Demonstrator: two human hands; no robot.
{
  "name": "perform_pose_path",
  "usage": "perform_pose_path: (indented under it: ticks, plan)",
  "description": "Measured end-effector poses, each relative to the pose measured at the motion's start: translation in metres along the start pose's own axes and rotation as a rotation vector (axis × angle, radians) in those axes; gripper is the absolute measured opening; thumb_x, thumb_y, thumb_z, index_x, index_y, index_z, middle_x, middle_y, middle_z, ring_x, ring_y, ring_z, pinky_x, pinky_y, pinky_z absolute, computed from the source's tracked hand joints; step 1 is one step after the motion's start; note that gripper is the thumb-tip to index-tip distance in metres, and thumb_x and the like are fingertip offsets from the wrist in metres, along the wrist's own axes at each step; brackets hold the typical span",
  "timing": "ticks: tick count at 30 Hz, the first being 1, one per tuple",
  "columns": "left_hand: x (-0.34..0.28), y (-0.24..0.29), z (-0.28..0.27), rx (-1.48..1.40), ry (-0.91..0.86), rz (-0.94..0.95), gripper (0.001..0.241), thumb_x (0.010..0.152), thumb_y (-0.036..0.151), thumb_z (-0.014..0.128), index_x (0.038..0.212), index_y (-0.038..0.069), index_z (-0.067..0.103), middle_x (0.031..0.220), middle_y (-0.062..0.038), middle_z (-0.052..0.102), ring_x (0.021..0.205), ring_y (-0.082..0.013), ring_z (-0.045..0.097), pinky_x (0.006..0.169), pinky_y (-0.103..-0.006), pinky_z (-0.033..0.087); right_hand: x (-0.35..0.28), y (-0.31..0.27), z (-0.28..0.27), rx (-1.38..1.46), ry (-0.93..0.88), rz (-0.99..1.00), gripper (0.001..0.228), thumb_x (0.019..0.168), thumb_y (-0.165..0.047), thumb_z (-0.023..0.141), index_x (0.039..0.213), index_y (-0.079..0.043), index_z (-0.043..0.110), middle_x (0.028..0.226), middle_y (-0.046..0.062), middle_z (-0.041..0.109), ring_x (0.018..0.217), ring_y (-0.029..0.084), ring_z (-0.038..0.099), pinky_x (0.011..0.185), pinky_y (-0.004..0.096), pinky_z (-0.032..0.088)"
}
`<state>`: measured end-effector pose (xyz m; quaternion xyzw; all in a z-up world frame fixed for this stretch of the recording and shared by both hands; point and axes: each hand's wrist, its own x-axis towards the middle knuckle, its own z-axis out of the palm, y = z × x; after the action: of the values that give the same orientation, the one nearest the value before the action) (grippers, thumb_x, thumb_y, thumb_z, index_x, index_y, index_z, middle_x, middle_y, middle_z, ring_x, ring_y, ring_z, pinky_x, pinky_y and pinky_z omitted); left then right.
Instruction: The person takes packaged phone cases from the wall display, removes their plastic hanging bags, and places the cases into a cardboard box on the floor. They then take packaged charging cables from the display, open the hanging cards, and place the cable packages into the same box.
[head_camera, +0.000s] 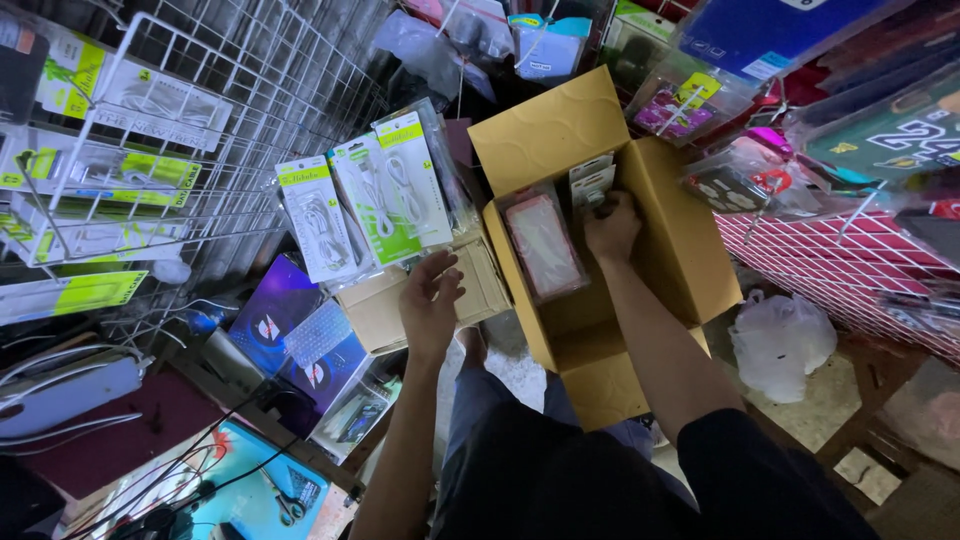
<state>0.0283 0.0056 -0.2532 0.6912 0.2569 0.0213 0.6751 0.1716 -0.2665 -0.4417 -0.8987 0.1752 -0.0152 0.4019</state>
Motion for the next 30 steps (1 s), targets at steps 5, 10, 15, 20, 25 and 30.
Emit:
perform_pose_path:
  ticks: [5, 10, 15, 20, 25, 30]
  plan:
    - [-0.003, -0.011, -0.009, -0.038, 0.006, 0.008, 0.033, 0.1, 0.011, 0.063, 0.132, 0.003, 0.062, 0.122, -0.007, 0.073, 0.096, -0.0132, 0.07, 0.078, -0.0292, 0.062, -0.005, 0.001, -0.002, 0.004, 0.014, 0.0, 0.048, 0.077, -0.02, 0.086, 0.116, -0.002, 0.066, 0.099, 0.019, 0.075, 0.095, 0.036, 0.073, 0.084, 0.046, 0.057]
    - [-0.009, -0.013, -0.016, -0.077, -0.001, 0.0, 0.034, 0.099, 0.01, 0.063, 0.132, 0.003, 0.062, 0.123, -0.007, 0.072, 0.098, -0.0123, 0.071, 0.079, -0.0283, 0.061, -0.024, -0.011, -0.025, 0.067, 0.047, 0.003, 0.047, 0.078, -0.02, 0.085, 0.117, -0.002, 0.066, 0.098, 0.018, 0.076, 0.094, 0.034, 0.074, 0.084, 0.044, 0.057]
    - [-0.012, -0.018, -0.023, -0.1, 0.005, 0.009, 0.033, 0.099, 0.009, 0.062, 0.131, 0.005, 0.063, 0.121, -0.006, 0.072, 0.097, -0.0136, 0.071, 0.078, -0.0297, 0.062, -0.056, -0.048, -0.053, 0.194, 0.087, -0.124, 0.038, 0.084, -0.014, 0.081, 0.116, -0.001, 0.067, 0.096, 0.013, 0.074, 0.087, 0.026, 0.073, 0.079, 0.037, 0.058]
    - [0.003, -0.045, -0.04, -0.187, -0.029, 0.06, 0.031, 0.102, 0.011, 0.06, 0.133, 0.004, 0.06, 0.124, -0.006, 0.07, 0.1, -0.0132, 0.067, 0.082, -0.0299, 0.061, -0.111, -0.139, -0.08, 0.39, 0.03, -0.266, 0.031, 0.088, -0.012, 0.077, 0.116, -0.002, 0.068, 0.097, 0.01, 0.074, 0.08, 0.017, 0.071, 0.073, 0.032, 0.058]
    - [0.016, -0.013, -0.064, -0.232, 0.013, 0.073, 0.029, 0.1, 0.011, 0.063, 0.128, 0.001, 0.062, 0.122, -0.007, 0.072, 0.102, -0.013, 0.069, 0.083, -0.0307, 0.061, -0.158, -0.228, -0.08, 0.462, -0.07, -0.413, 0.029, 0.089, -0.009, 0.075, 0.117, -0.003, 0.068, 0.099, 0.007, 0.073, 0.074, 0.012, 0.068, 0.066, 0.027, 0.057]
    - [0.04, -0.019, -0.107, -0.343, 0.029, 0.219, 0.029, 0.101, 0.007, 0.063, 0.13, 0.002, 0.062, 0.122, -0.007, 0.07, 0.1, -0.0123, 0.065, 0.08, -0.0273, 0.057, -0.182, -0.284, -0.056, 0.356, -0.18, -0.484, 0.027, 0.089, -0.013, 0.078, 0.114, -0.007, 0.069, 0.103, 0.006, 0.072, 0.077, 0.015, 0.068, 0.069, 0.028, 0.057]
